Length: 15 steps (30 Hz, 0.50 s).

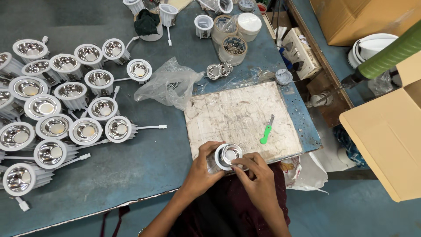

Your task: The person assembles LED downlight fixtures at a workbench. They insert screws into the back of each fixture, secure them with a green electric screwdriver, and place the finished units into a cardboard box. The process is repeated for multiple fixtures.

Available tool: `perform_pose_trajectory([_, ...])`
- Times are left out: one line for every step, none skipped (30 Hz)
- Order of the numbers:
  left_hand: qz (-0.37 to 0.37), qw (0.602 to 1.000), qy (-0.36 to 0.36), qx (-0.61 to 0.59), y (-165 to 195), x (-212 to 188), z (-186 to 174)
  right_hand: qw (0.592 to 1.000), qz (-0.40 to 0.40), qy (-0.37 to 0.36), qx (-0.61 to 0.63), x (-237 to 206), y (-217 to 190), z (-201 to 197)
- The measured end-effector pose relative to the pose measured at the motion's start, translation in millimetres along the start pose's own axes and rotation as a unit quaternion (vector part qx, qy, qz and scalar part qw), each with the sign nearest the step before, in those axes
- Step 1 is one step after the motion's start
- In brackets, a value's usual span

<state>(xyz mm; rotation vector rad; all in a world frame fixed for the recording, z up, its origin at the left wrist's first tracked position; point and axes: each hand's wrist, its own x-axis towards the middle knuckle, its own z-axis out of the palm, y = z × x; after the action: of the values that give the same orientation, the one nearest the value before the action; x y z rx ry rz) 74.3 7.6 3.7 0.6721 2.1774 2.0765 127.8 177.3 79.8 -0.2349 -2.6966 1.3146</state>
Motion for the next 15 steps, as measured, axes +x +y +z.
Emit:
perform_pose_trajectory([0.005, 1.000, 0.001, 0.005, -1, 0, 0, 1.000, 0.001, -0.015, 0.004, 1, -1, 0])
perform_pose_trajectory([0.011, 1.000, 0.002, 0.010, -2, 1, 0, 1.000, 0.001, -0.030, 0.008, 3, -1, -2])
perform_pose_trajectory([0.016, 1.000, 0.002, 0.015, -3, 1, 1, 0.999, -0.021, -0.040, 0.008, 5, 0, -4])
perform_pose_trajectory([0.017, 1.000, 0.001, 0.012, -3, 1, 1, 0.998, -0.044, -0.050, 0.007, 7, 0, -6])
perform_pose_trajectory([0.019, 1.000, -0.001, 0.009, -4, 1, 1, 0.996, -0.067, -0.060, 0.007, 8, 1, -8])
perform_pose_trajectory([0.021, 1.000, -0.002, 0.006, -4, 1, 1, 0.992, -0.117, -0.052, -0.012, 9, 2, -11])
perform_pose_trajectory([0.014, 1.000, -0.002, 0.003, -4, 1, 1, 0.985, -0.167, -0.044, -0.031, 9, 3, -13])
perform_pose_trajectory([0.007, 1.000, -0.003, 0.000, -4, 1, 1, 0.974, -0.216, -0.037, -0.049, 9, 4, -14])
perform_pose_trajectory([0.000, 1.000, -0.003, -0.003, -5, 2, 0, 0.977, -0.204, -0.043, -0.041, 8, 5, -14])
perform_pose_trajectory([-0.002, 1.000, -0.003, -0.002, -5, 2, 0, 0.979, -0.193, -0.049, -0.033, 7, 6, -13])
perform_pose_trajectory([-0.004, 1.000, -0.003, -0.001, -5, 2, 0, 0.981, -0.182, -0.055, -0.026, 5, 6, -12])
perform_pose_trajectory([-0.006, 1.000, -0.002, 0.001, -4, 2, 1, 0.985, -0.161, -0.053, -0.024, 4, 7, -9])
perform_pose_trajectory([-0.005, 1.000, -0.001, 0.005, -4, 3, 1, 0.989, -0.139, -0.051, -0.022, 3, 7, -7])
perform_pose_trajectory([-0.005, 1.000, 0.000, 0.009, -4, 3, 1, 0.992, -0.118, -0.050, -0.020, 3, 8, -5])
perform_pose_trajectory([-0.006, 1.000, 0.001, 0.014, -4, 3, 1, 0.989, -0.139, -0.044, -0.025, 2, 7, -3])
